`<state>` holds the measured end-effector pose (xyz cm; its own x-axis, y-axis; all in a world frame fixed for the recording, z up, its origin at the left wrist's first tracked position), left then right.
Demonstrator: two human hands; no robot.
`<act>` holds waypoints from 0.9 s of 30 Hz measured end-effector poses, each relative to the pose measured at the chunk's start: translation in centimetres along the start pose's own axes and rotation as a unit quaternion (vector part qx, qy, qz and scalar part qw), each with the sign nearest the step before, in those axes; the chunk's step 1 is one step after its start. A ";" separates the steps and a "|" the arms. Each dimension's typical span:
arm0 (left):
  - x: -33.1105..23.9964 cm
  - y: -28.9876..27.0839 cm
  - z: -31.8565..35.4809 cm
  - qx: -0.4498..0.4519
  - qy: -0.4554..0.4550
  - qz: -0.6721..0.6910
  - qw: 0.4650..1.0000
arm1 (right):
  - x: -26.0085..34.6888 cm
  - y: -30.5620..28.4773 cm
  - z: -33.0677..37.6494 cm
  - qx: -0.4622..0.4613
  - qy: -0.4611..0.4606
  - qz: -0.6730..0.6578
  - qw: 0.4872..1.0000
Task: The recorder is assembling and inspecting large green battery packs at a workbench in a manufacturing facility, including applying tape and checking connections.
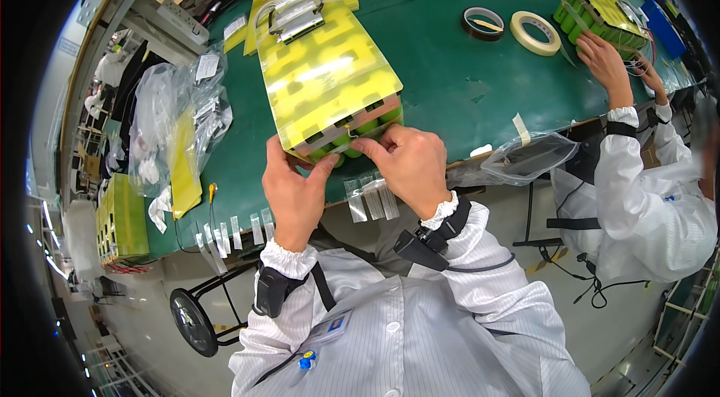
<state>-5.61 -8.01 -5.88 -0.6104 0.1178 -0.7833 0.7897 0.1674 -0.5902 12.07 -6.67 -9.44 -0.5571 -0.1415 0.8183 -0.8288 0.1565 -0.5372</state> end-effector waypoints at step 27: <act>0.8 0.1 -0.1 -0.005 0.023 0.013 1.000 | -0.7 -0.9 -0.1 0.001 -0.005 0.016 1.000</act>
<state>-5.99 -7.82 -6.56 -0.5925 0.1671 -0.7881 0.8045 0.1729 -0.5682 13.23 -6.59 -9.55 -0.5838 -0.1467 0.7986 -0.8107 0.1584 -0.5636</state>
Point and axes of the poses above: each hand's wrist, its own z-axis away from the middle knuckle, its own y-axis out of the palm, x = y × z, the point moved 2 cm from there along -z, towards the middle knuckle, and after that the axes turned 7 degrees about x, right-handed, at the moved point
